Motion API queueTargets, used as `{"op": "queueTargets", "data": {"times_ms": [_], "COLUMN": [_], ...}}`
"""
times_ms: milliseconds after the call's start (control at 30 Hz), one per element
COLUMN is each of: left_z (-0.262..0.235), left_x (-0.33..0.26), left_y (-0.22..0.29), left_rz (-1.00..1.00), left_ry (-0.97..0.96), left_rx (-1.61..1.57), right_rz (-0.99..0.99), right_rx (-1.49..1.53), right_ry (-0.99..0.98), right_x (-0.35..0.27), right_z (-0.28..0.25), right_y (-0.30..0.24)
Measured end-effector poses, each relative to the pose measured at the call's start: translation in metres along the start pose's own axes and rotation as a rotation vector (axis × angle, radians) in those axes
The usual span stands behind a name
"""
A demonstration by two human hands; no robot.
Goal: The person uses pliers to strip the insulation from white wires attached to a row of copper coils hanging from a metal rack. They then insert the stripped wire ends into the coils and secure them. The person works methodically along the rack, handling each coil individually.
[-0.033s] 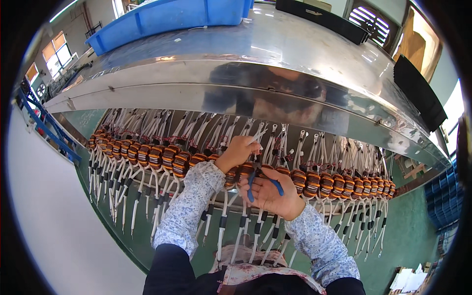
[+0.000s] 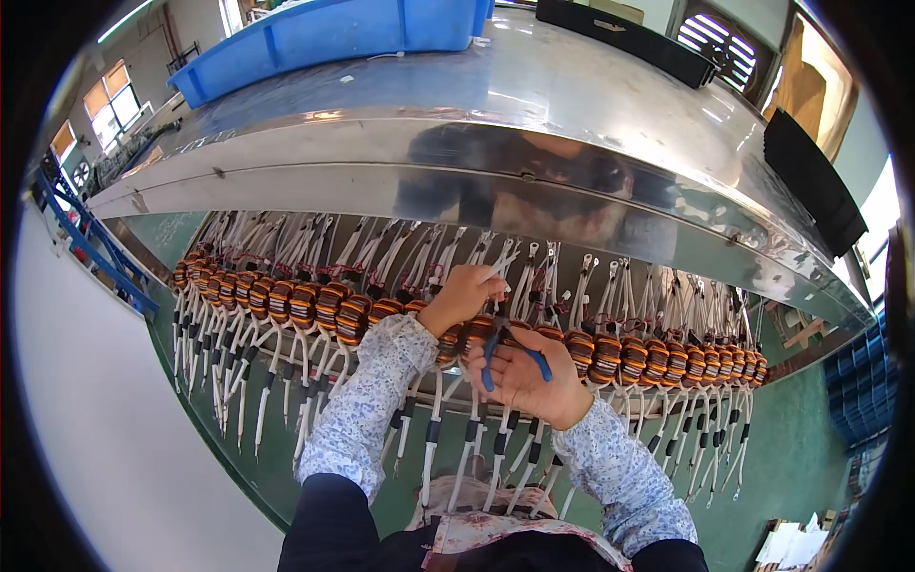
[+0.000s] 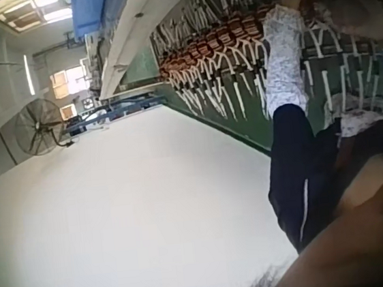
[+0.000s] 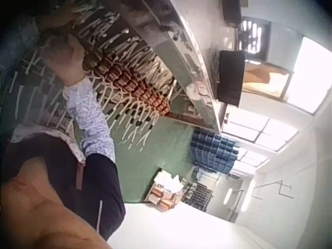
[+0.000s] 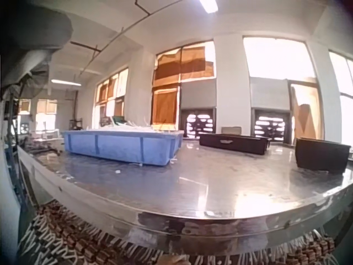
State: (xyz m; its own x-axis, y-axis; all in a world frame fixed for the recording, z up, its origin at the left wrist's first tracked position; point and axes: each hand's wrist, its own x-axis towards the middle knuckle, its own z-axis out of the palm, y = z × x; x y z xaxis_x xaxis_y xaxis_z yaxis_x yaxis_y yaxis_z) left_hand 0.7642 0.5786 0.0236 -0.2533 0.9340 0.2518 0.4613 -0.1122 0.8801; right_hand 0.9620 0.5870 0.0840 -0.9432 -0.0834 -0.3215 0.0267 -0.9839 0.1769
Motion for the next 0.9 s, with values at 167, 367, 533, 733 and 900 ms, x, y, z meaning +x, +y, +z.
{"op": "queueTargets", "data": {"times_ms": [167, 367, 533, 733, 900], "left_z": [0.000, 0.000, 0.000, 0.000, 0.001], "left_x": [0.001, -0.002, -0.002, -0.002, -0.001], "left_y": [0.000, 0.008, 0.004, 0.002, 0.003], "left_rz": [0.008, 0.006, -0.001, 0.016, 0.024], "left_ry": [0.003, 0.019, 0.018, 0.008, 0.012], "left_rx": [0.007, 0.019, 0.025, -0.023, -0.024], "right_rz": [-0.021, 0.061, 0.083, -0.022, 0.019], "right_rx": [0.007, -0.010, -0.028, -0.116, -0.070], "right_ry": [0.037, -0.010, 0.021, 0.012, 0.034], "right_x": [0.002, 0.003, 0.003, 0.003, 0.003], "right_z": [-0.001, -0.009, -0.010, -0.010, -0.012], "right_y": [-0.011, -0.023, -0.024, -0.013, -0.021]}}
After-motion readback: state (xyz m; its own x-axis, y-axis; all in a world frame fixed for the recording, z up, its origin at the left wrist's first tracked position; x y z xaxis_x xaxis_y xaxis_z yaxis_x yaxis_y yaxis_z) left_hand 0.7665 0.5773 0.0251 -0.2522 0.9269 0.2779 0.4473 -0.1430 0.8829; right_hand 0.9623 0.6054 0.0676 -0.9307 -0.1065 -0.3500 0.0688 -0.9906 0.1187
